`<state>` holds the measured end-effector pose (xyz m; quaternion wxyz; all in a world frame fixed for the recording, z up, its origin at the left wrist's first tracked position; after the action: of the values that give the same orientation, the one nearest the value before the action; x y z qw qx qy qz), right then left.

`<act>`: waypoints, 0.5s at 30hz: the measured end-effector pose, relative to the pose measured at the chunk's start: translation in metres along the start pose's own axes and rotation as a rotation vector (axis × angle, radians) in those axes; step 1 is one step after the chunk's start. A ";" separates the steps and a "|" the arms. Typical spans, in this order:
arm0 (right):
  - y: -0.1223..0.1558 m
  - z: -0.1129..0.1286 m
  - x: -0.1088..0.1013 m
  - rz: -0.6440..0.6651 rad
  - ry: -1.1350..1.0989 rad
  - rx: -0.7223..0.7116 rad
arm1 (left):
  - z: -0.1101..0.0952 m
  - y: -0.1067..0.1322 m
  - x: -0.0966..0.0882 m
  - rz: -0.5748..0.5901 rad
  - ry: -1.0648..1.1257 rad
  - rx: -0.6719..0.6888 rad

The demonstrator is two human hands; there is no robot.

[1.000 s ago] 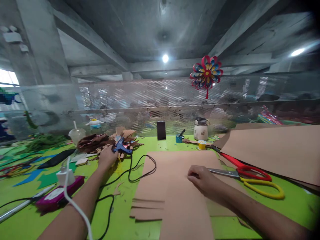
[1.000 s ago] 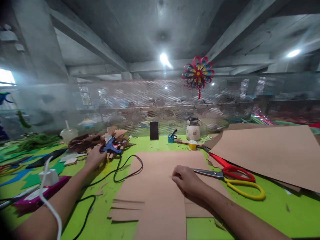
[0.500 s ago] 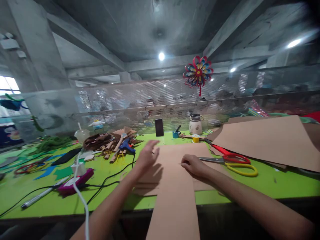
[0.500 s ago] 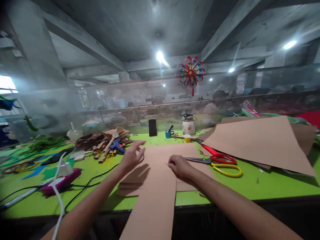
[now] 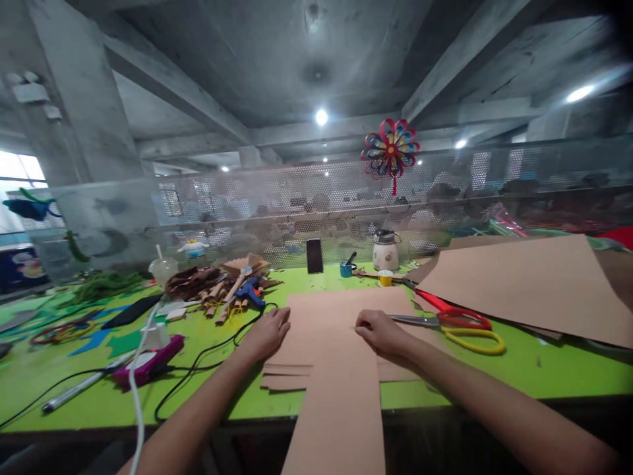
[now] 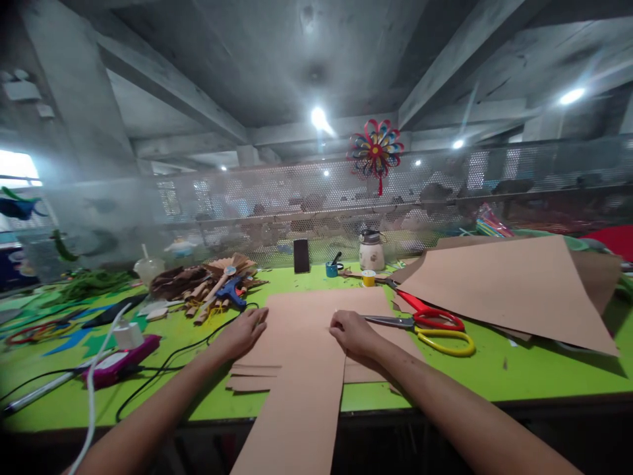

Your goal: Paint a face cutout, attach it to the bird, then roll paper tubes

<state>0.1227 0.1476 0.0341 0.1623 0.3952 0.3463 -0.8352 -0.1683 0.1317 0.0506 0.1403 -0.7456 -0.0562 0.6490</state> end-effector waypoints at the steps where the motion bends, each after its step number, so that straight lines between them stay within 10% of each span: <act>1: 0.000 0.001 0.000 0.000 0.000 0.003 | 0.011 -0.003 0.000 0.002 0.023 -0.078; 9: 0.000 0.005 -0.002 0.004 0.040 -0.008 | 0.033 -0.017 -0.021 -0.132 0.190 -0.259; 15: 0.000 0.006 -0.006 0.011 0.022 0.016 | -0.023 -0.022 -0.046 -0.291 0.436 -0.179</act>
<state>0.1229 0.1435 0.0412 0.1600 0.4076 0.3392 -0.8326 -0.1508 0.1377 0.1031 0.1746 -0.8612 -0.1882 0.4387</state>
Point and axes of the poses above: each hand's wrist, its own y-axis away from the middle knuckle, its own x-axis out of the palm, z = x × y, the point moved 5 cm from there along -y, towards the middle knuckle, and after that the axes turned 7 degrees about -x, right-handed, at the moved point
